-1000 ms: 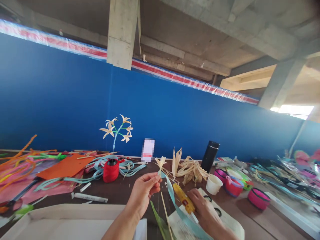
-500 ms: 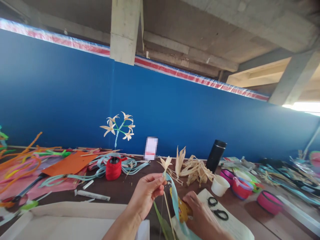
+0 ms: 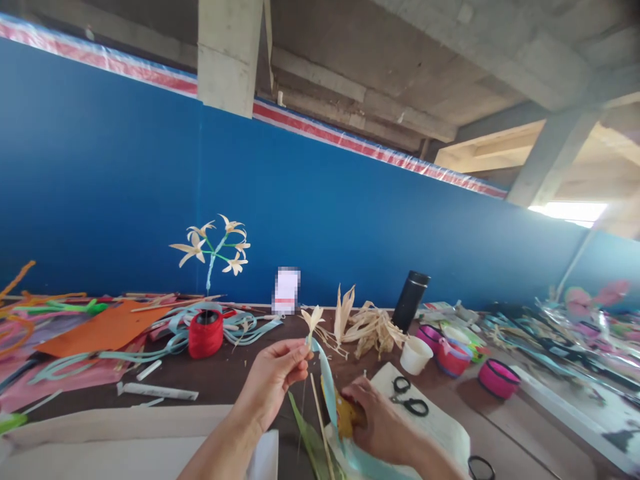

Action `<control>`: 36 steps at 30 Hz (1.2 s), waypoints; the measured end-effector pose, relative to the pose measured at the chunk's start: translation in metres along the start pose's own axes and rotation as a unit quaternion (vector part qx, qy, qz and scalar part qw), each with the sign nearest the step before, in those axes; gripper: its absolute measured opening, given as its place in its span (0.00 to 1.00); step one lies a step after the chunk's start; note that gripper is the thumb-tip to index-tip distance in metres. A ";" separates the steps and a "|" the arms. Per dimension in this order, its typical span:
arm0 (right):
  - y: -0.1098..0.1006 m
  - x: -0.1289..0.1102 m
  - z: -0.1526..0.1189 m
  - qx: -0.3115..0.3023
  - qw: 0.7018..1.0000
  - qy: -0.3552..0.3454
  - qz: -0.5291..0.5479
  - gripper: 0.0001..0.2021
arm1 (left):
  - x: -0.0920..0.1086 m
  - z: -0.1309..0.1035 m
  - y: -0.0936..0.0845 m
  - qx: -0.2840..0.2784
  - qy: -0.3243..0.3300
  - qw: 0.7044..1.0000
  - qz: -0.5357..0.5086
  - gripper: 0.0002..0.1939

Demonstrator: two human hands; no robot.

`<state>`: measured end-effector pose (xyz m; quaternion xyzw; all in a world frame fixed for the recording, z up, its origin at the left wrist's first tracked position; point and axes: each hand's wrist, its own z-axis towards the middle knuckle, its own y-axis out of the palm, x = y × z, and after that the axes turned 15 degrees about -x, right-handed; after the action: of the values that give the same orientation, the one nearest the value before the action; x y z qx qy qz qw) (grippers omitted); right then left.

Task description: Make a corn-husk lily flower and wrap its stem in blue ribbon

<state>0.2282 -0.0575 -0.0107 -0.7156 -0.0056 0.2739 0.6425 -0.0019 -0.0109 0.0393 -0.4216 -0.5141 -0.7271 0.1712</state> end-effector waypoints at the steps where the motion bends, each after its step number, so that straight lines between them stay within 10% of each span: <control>1: -0.002 0.000 -0.001 -0.008 1.000 -0.005 0.003 0.20 | 0.001 -0.001 0.001 0.001 0.000 1.000 0.005 0.15; 7: -0.023 -0.019 0.002 0.094 0.988 -0.015 0.125 0.14 | 0.003 -0.004 0.006 0.016 0.020 0.998 0.056 0.15; 16: -0.043 -0.078 0.027 0.121 0.881 -0.064 0.452 0.18 | 0.003 -0.005 0.009 0.006 0.035 0.994 0.104 0.16; 36: -0.049 -0.094 0.038 0.148 0.877 -0.033 0.455 0.13 | 0.005 -0.008 0.015 -0.012 0.032 0.994 0.103 0.16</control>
<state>0.1499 -0.0483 0.0699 -0.5264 0.3404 0.5571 0.5447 0.0013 -0.0234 0.0514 -0.4513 -0.4535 -0.7244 0.2567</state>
